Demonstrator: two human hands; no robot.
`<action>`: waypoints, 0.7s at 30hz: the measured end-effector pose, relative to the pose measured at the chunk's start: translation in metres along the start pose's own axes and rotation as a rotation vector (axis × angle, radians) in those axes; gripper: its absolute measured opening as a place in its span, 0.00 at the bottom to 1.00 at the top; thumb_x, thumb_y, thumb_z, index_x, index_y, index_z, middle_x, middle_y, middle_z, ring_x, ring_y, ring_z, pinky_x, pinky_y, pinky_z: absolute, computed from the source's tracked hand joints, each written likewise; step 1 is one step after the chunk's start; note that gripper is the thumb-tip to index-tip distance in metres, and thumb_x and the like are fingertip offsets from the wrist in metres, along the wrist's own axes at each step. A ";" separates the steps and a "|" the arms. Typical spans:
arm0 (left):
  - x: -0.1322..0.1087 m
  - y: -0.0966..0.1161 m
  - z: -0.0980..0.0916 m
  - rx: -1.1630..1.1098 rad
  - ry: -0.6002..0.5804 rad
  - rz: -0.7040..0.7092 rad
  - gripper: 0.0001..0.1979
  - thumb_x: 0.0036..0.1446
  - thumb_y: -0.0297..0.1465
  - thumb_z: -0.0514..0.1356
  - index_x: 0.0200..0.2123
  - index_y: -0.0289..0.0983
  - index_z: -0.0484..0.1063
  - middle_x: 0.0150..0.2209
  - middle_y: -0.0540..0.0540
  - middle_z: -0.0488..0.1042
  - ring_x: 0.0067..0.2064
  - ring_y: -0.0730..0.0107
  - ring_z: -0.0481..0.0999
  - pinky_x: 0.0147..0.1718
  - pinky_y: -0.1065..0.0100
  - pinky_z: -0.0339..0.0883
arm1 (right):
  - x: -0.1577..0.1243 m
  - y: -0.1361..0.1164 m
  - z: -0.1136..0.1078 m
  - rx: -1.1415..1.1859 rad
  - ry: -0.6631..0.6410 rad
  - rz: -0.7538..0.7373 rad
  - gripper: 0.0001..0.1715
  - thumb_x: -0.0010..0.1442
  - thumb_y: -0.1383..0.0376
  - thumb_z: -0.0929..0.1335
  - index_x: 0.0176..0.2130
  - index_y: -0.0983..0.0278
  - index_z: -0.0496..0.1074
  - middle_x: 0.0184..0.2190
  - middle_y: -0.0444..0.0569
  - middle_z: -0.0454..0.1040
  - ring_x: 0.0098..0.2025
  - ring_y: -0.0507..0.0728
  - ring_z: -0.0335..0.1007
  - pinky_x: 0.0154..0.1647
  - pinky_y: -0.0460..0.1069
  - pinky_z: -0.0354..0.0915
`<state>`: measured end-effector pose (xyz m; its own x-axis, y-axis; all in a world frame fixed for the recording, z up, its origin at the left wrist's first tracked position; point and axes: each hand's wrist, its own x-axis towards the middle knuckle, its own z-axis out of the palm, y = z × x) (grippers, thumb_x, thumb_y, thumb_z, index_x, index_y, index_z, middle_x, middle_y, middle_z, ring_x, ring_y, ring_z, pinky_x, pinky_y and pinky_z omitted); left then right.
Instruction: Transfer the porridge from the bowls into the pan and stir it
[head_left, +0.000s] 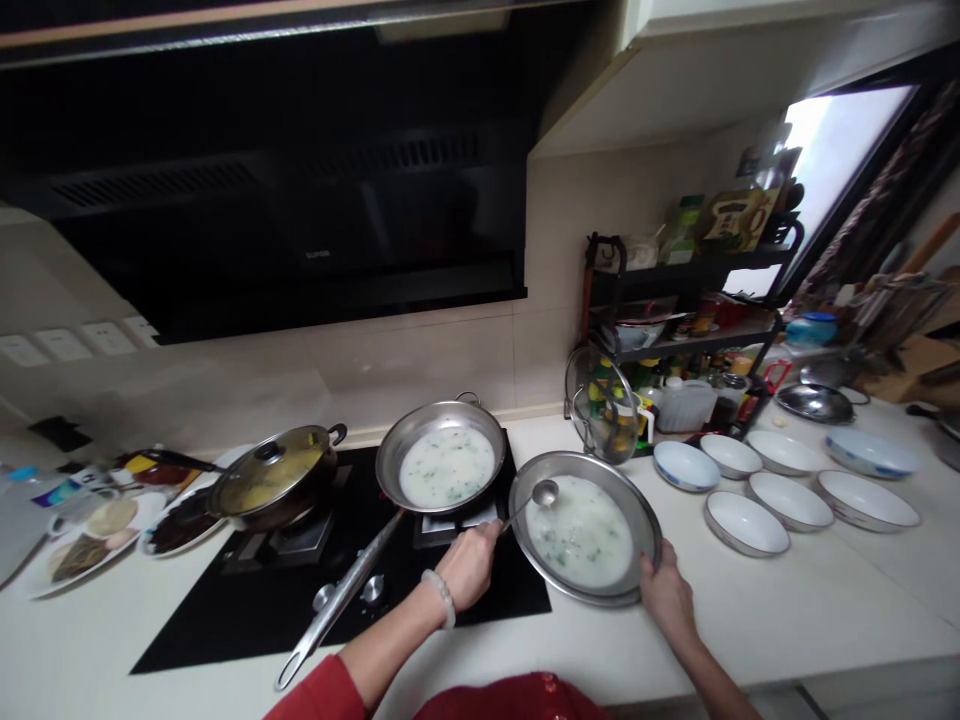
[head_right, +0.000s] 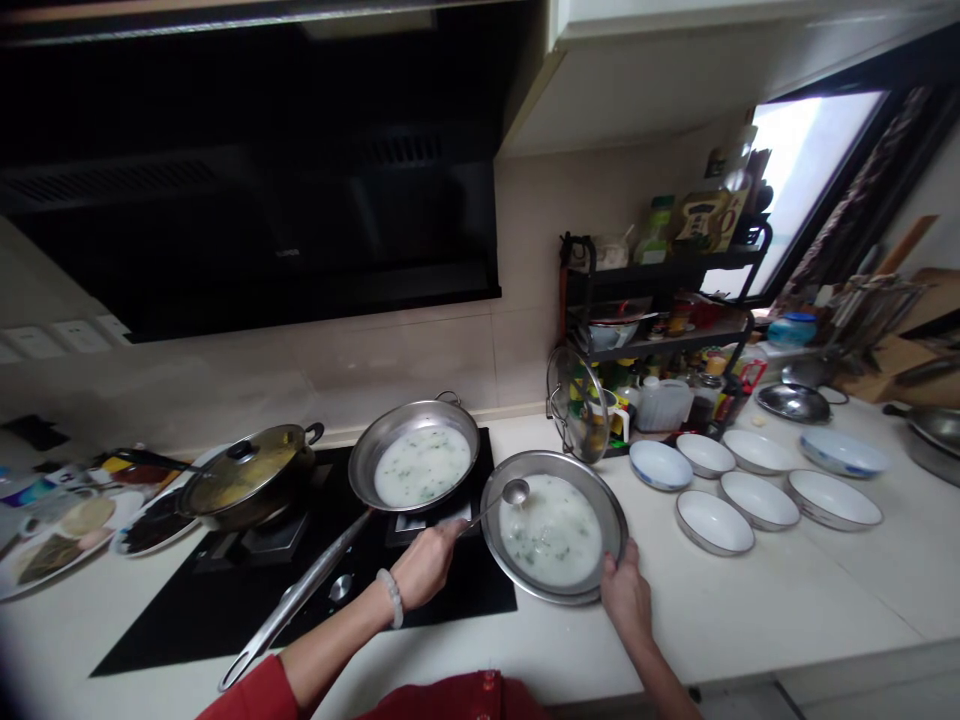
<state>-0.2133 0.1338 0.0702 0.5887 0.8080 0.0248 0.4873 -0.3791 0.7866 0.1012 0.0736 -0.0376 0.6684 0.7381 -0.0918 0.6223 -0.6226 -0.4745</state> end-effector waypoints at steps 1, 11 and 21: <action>0.001 0.000 -0.001 0.020 0.032 0.023 0.19 0.49 0.19 0.53 0.45 0.34 0.71 0.34 0.40 0.73 0.36 0.63 0.71 0.38 0.65 0.59 | 0.000 0.000 0.000 -0.002 -0.001 0.003 0.32 0.63 0.60 0.52 0.61 0.75 0.53 0.39 0.64 0.76 0.38 0.65 0.75 0.41 0.55 0.66; 0.008 0.003 -0.040 -0.786 0.202 -0.402 0.20 0.50 0.38 0.61 0.44 0.34 0.68 0.21 0.57 0.62 0.15 0.85 0.48 0.16 0.76 0.40 | -0.003 -0.005 -0.004 -0.016 -0.003 0.014 0.33 0.63 0.60 0.52 0.61 0.75 0.53 0.40 0.63 0.76 0.37 0.64 0.75 0.42 0.55 0.66; 0.004 -0.040 -0.096 0.003 0.557 -0.419 0.09 0.43 0.18 0.58 0.25 0.37 0.74 0.22 0.47 0.70 0.31 0.65 0.72 0.32 0.71 0.60 | -0.002 -0.003 -0.003 0.001 0.006 0.011 0.32 0.63 0.60 0.53 0.61 0.76 0.54 0.40 0.65 0.76 0.37 0.66 0.75 0.41 0.56 0.66</action>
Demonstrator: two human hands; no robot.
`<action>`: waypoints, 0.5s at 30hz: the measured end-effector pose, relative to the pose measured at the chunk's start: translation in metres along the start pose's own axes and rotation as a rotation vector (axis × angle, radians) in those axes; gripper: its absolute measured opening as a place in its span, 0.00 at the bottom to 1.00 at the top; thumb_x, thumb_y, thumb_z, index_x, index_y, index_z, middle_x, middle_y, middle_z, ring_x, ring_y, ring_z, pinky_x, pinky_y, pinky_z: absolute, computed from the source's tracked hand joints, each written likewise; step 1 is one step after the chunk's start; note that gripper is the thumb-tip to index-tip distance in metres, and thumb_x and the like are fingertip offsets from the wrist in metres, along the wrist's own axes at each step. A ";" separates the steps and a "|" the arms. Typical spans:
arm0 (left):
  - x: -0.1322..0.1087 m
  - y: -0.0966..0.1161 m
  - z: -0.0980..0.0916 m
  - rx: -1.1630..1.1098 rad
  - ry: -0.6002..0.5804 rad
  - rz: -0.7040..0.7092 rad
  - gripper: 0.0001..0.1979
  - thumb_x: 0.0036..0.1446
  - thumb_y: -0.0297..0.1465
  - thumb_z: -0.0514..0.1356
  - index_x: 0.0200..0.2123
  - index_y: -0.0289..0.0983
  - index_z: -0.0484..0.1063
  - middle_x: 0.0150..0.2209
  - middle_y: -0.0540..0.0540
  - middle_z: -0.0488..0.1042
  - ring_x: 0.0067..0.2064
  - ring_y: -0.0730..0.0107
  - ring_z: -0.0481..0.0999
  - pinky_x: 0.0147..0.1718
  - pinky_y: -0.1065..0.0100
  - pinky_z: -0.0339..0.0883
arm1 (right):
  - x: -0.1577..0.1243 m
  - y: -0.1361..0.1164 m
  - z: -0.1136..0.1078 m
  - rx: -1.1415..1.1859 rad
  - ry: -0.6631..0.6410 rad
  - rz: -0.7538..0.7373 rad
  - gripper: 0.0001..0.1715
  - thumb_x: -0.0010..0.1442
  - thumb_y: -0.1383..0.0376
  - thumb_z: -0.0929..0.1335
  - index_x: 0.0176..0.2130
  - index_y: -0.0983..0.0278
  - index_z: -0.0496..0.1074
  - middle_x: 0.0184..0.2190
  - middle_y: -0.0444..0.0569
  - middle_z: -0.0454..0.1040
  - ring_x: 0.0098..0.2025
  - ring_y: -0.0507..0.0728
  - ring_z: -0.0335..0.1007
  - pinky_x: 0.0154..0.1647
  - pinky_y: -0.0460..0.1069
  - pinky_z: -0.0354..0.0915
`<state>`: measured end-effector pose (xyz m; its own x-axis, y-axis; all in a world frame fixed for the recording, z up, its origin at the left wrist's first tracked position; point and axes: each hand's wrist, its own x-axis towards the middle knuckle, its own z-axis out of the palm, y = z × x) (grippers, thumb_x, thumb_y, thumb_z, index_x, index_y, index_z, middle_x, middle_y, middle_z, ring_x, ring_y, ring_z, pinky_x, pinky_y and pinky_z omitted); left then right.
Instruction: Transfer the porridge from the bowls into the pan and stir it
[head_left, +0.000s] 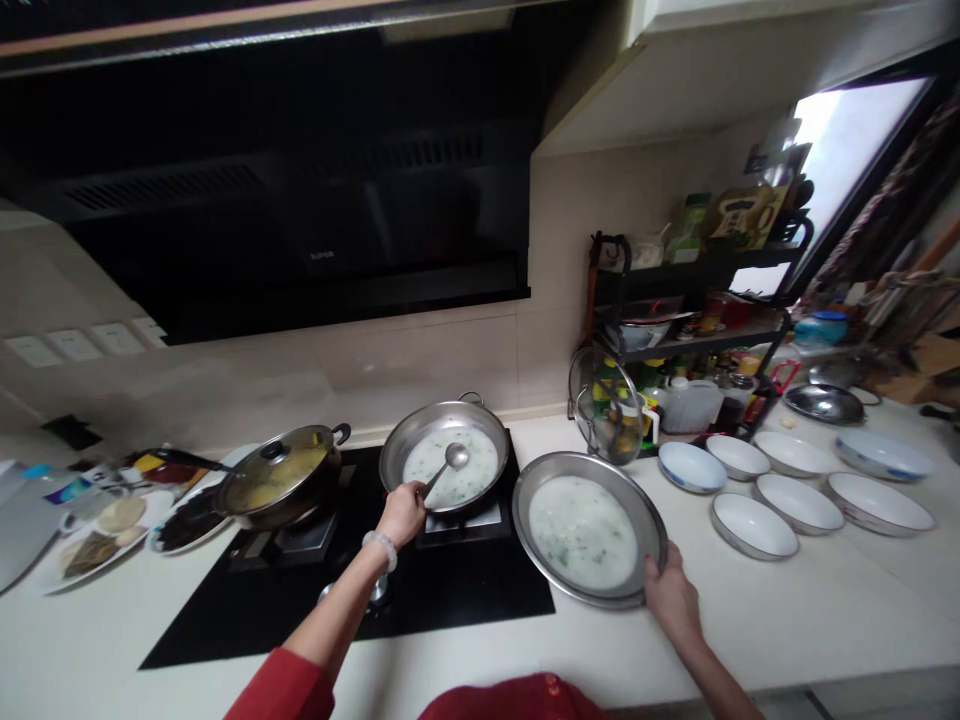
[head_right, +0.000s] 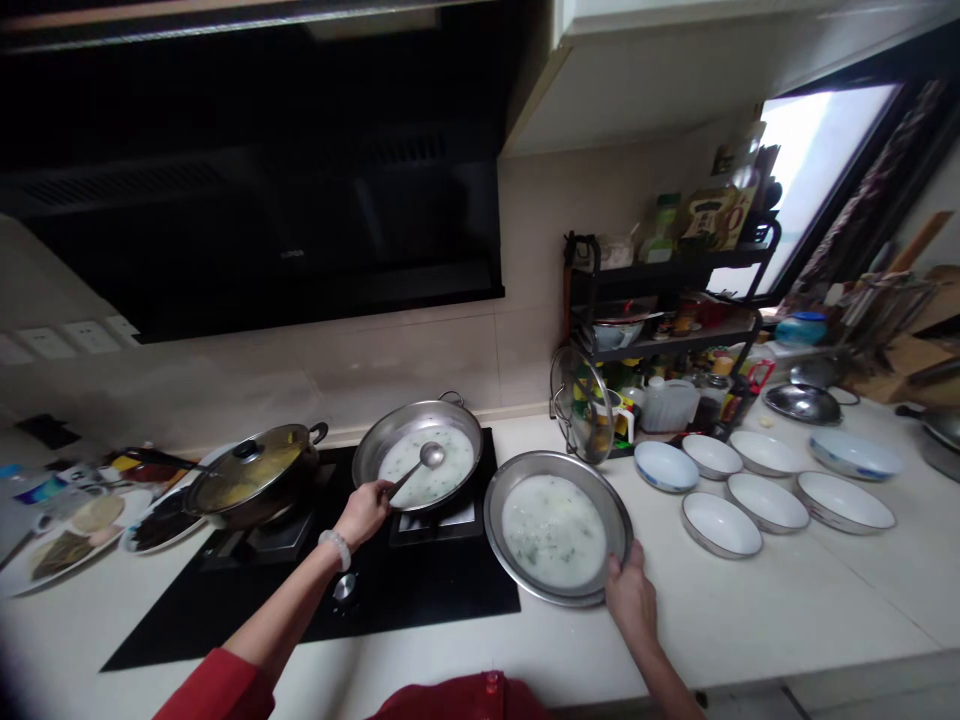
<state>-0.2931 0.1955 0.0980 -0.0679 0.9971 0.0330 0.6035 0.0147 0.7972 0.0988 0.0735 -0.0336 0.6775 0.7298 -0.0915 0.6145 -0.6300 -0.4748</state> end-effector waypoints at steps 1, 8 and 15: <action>0.001 -0.004 0.000 0.025 0.006 0.013 0.10 0.42 0.17 0.58 0.23 0.38 0.73 0.22 0.47 0.71 0.34 0.63 0.73 0.34 0.70 0.60 | 0.000 0.000 0.000 0.003 0.003 -0.002 0.32 0.63 0.60 0.53 0.61 0.76 0.54 0.40 0.65 0.76 0.37 0.65 0.75 0.41 0.56 0.66; 0.003 -0.013 0.004 -0.166 -0.144 -0.272 0.03 0.49 0.23 0.59 0.29 0.35 0.71 0.16 0.53 0.64 0.18 0.75 0.63 0.19 0.74 0.51 | 0.000 0.000 -0.001 0.006 0.005 -0.008 0.31 0.63 0.61 0.53 0.60 0.75 0.54 0.39 0.64 0.76 0.37 0.65 0.75 0.40 0.55 0.66; 0.001 -0.014 0.001 -0.455 -0.221 -0.415 0.07 0.51 0.30 0.60 0.32 0.34 0.66 0.15 0.57 0.62 0.13 0.84 0.52 0.14 0.77 0.38 | 0.000 0.000 0.000 -0.012 -0.003 -0.001 0.32 0.63 0.60 0.53 0.61 0.76 0.53 0.43 0.65 0.75 0.39 0.65 0.75 0.43 0.55 0.66</action>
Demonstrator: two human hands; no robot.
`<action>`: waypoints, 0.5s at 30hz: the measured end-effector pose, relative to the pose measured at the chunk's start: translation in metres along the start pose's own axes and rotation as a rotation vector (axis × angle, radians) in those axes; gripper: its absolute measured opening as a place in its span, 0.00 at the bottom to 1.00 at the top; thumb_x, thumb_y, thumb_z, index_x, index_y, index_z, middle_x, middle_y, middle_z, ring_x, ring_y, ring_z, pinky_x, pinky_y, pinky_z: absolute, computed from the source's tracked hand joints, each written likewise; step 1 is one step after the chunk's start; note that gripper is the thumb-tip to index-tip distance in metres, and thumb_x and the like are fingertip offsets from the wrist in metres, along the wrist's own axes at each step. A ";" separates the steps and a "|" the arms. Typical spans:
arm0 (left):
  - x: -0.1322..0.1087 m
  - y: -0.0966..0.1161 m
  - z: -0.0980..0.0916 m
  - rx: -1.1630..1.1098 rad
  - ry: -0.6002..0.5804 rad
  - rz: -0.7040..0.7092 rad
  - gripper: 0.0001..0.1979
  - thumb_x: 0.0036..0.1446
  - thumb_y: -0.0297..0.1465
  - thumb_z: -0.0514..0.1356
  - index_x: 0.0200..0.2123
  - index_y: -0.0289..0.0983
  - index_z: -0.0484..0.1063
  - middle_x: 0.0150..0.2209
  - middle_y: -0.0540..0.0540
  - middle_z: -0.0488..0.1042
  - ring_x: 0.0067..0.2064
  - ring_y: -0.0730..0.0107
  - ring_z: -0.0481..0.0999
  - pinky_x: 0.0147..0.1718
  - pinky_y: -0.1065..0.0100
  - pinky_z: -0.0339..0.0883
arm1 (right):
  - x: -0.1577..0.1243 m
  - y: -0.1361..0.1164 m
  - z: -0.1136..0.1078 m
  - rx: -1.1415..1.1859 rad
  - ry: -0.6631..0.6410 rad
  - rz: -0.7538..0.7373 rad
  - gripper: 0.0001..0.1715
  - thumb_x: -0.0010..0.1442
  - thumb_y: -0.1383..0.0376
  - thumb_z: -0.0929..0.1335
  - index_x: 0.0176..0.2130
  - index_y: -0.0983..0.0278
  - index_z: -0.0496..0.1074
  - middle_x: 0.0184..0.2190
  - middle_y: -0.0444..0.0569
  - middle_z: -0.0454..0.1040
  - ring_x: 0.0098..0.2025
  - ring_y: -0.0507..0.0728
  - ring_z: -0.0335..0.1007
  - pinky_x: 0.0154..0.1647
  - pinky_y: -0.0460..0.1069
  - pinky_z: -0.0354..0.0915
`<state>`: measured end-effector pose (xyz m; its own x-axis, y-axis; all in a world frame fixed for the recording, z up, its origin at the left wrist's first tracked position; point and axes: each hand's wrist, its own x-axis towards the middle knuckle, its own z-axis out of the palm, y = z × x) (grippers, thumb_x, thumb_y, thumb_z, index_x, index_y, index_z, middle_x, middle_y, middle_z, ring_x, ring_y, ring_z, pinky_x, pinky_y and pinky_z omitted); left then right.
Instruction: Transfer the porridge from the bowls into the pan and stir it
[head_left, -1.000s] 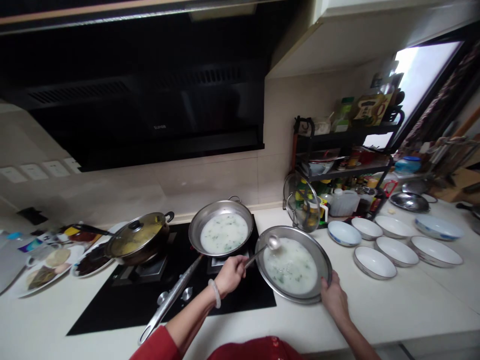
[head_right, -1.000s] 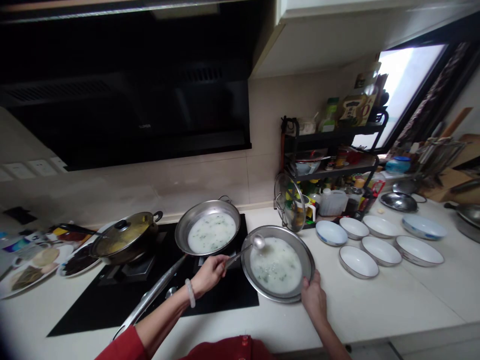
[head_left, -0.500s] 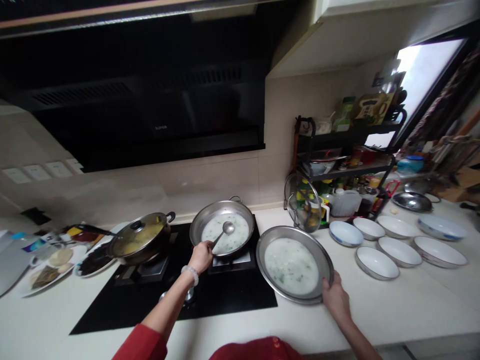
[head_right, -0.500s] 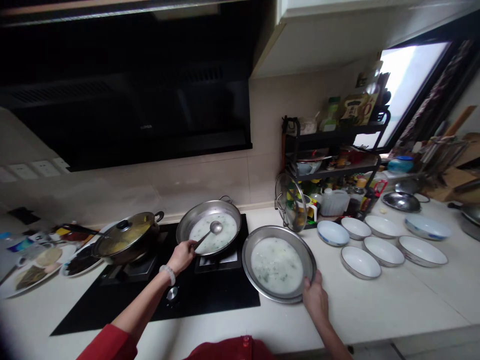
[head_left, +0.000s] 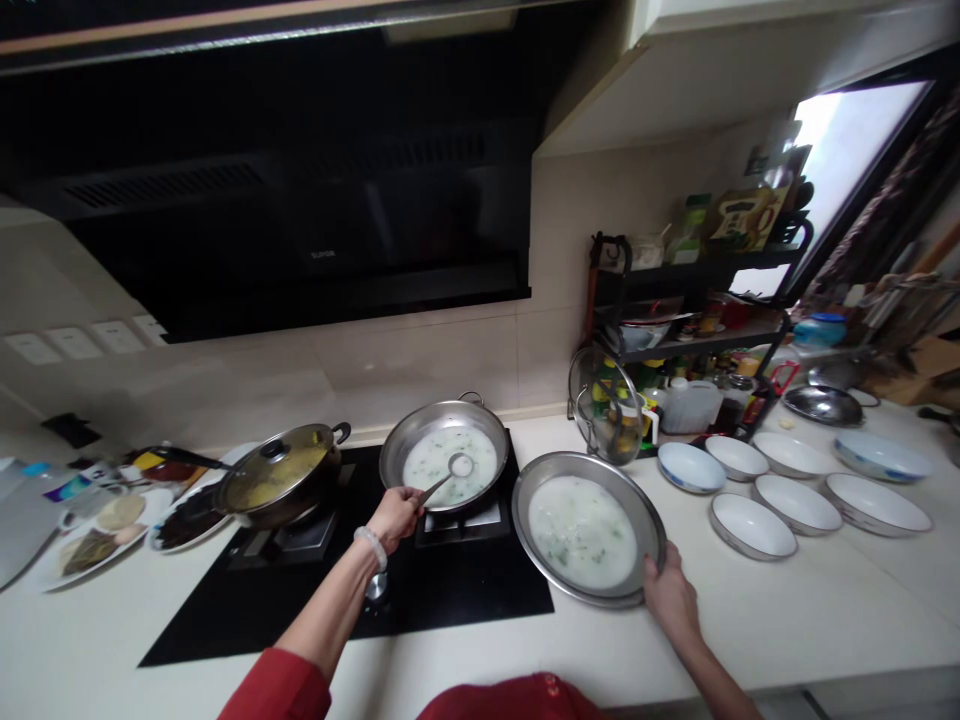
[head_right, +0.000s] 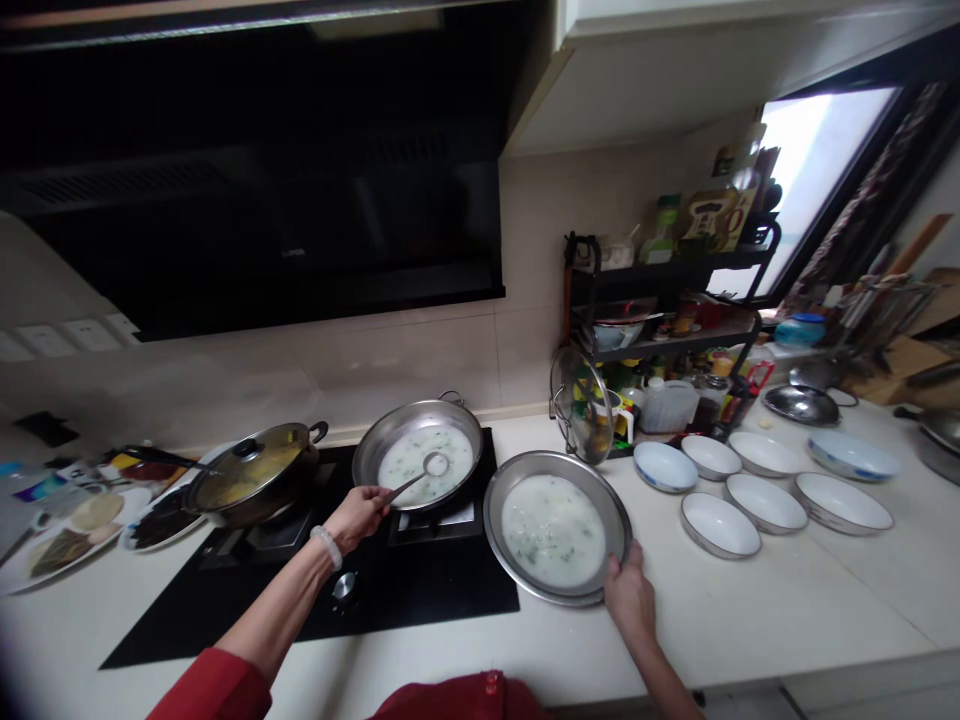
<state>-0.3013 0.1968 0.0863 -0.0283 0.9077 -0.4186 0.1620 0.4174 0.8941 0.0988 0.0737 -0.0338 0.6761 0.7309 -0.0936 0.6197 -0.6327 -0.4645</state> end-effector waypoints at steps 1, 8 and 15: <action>0.000 0.000 -0.001 -0.012 -0.010 -0.001 0.07 0.50 0.30 0.61 0.31 0.34 0.66 0.15 0.57 0.62 0.13 0.85 0.51 0.14 0.77 0.38 | 0.000 0.000 0.000 -0.002 -0.002 0.000 0.32 0.63 0.60 0.53 0.61 0.76 0.53 0.42 0.65 0.75 0.39 0.65 0.75 0.43 0.55 0.66; -0.001 0.001 -0.005 -0.073 -0.049 -0.024 0.10 0.47 0.31 0.63 0.31 0.34 0.66 0.15 0.57 0.62 0.13 0.86 0.50 0.14 0.77 0.36 | 0.000 -0.001 -0.002 -0.002 -0.013 0.014 0.33 0.63 0.60 0.52 0.61 0.76 0.53 0.40 0.64 0.76 0.39 0.65 0.75 0.42 0.55 0.66; -0.006 0.005 -0.004 -0.124 -0.057 -0.058 0.09 0.48 0.29 0.63 0.31 0.34 0.65 0.15 0.57 0.63 0.13 0.87 0.50 0.14 0.78 0.37 | -0.002 -0.002 -0.004 0.010 -0.017 0.007 0.33 0.63 0.60 0.53 0.62 0.76 0.53 0.40 0.65 0.76 0.39 0.66 0.75 0.42 0.56 0.66</action>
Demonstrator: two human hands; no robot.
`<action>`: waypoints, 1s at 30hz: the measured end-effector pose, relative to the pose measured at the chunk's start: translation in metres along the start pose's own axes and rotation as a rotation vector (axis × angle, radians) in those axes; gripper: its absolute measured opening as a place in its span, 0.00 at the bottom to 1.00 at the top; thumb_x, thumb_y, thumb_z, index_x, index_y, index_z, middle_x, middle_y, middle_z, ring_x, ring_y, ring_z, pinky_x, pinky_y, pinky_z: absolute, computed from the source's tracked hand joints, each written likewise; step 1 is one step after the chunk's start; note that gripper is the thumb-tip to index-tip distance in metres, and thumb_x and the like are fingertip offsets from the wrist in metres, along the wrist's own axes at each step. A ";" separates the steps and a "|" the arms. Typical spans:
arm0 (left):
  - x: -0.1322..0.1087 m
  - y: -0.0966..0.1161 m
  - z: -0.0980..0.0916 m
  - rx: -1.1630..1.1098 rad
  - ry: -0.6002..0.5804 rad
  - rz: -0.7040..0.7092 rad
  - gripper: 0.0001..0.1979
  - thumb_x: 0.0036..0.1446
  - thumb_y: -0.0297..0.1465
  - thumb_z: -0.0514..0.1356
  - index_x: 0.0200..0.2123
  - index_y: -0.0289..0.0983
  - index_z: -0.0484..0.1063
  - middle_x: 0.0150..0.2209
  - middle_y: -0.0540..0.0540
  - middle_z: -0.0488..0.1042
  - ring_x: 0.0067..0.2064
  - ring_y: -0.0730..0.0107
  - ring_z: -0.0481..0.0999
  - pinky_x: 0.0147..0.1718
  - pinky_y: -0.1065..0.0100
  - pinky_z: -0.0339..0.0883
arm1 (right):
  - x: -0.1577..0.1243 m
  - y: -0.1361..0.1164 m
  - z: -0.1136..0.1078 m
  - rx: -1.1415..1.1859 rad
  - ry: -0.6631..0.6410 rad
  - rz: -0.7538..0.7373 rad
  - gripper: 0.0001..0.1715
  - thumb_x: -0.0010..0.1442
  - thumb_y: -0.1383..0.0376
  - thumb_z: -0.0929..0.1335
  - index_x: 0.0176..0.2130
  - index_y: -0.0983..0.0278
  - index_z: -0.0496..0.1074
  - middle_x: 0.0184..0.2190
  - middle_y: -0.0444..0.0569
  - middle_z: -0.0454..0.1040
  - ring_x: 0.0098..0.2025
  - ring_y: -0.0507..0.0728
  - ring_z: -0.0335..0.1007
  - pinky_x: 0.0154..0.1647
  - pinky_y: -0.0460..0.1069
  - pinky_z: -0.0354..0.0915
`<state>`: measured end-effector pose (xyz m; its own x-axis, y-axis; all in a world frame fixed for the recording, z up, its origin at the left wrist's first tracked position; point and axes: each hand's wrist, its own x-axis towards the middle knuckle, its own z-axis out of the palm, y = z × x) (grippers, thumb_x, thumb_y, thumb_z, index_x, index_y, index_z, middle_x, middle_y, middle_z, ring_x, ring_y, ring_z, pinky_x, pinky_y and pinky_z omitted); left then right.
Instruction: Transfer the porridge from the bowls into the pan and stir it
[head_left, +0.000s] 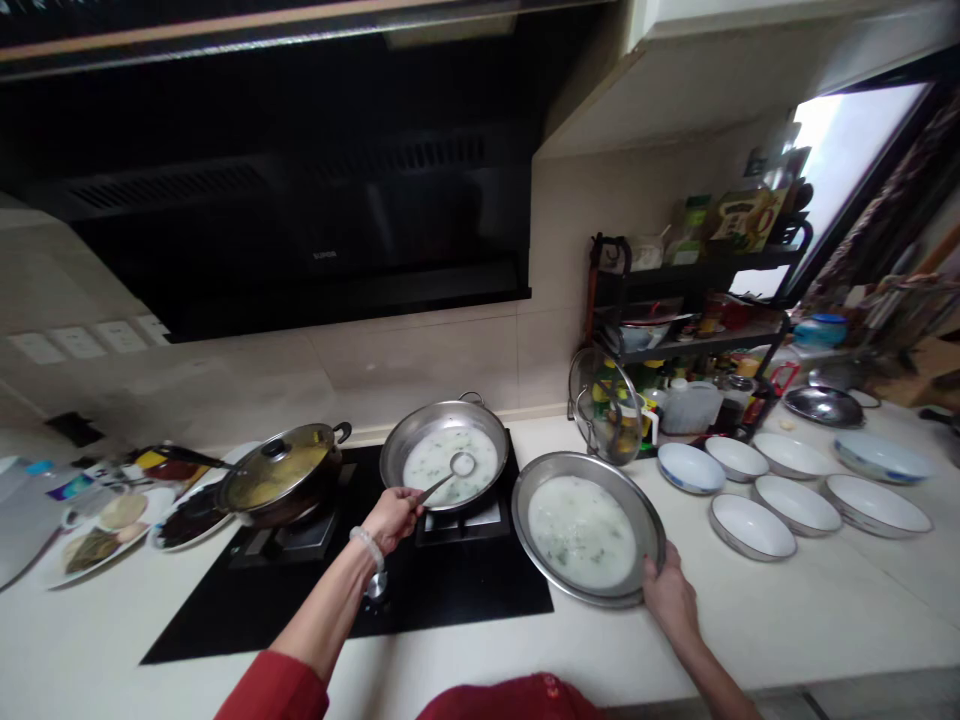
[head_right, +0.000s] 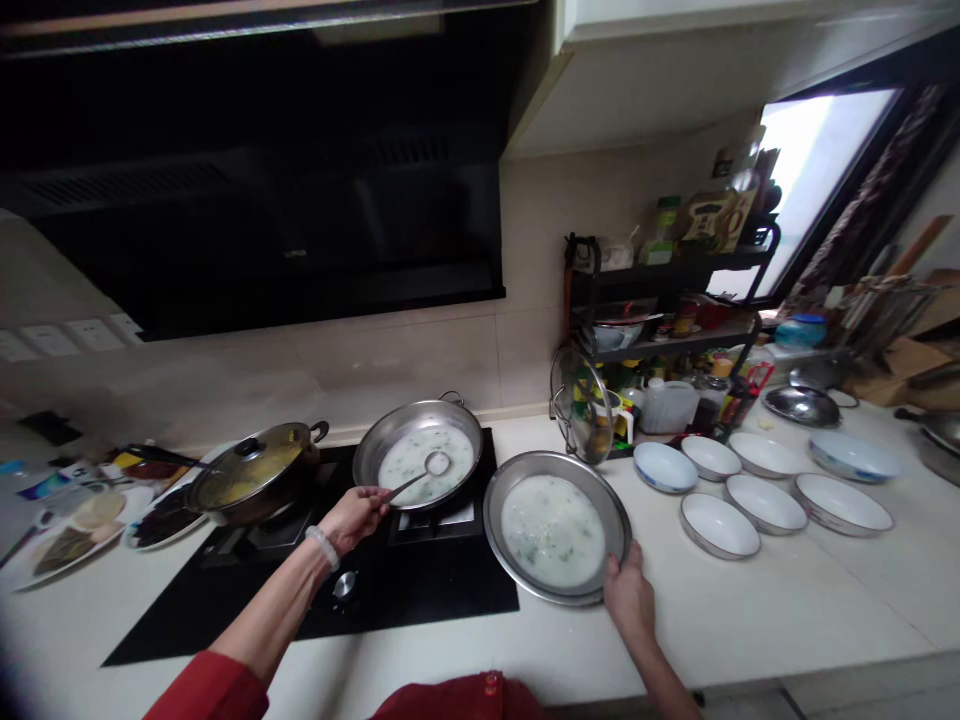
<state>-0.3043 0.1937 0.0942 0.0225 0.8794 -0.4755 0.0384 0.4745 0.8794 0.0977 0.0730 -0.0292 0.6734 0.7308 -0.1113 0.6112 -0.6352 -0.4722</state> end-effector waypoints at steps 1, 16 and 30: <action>-0.001 0.000 0.000 -0.007 0.005 0.001 0.08 0.48 0.29 0.62 0.31 0.34 0.65 0.15 0.57 0.63 0.12 0.87 0.50 0.14 0.78 0.37 | 0.000 0.000 0.000 0.002 0.002 0.000 0.33 0.63 0.60 0.53 0.62 0.76 0.53 0.41 0.65 0.76 0.39 0.66 0.75 0.42 0.55 0.66; -0.011 0.008 0.004 -0.049 -0.015 0.016 0.07 0.49 0.26 0.61 0.31 0.33 0.65 0.15 0.56 0.63 0.12 0.87 0.49 0.13 0.78 0.36 | 0.003 0.003 0.004 -0.007 0.009 -0.007 0.32 0.63 0.60 0.53 0.61 0.76 0.53 0.41 0.65 0.76 0.39 0.65 0.75 0.42 0.55 0.66; -0.038 0.023 0.036 -0.011 -0.181 0.078 0.16 0.46 0.34 0.66 0.35 0.33 0.66 0.17 0.57 0.63 0.14 0.87 0.49 0.14 0.77 0.35 | 0.002 0.001 0.002 -0.005 0.008 -0.014 0.33 0.64 0.60 0.52 0.61 0.77 0.52 0.42 0.67 0.75 0.40 0.66 0.75 0.43 0.56 0.66</action>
<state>-0.2679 0.1693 0.1317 0.2047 0.8927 -0.4015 0.0189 0.4065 0.9134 0.0987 0.0738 -0.0317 0.6685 0.7373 -0.0977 0.6223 -0.6264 -0.4694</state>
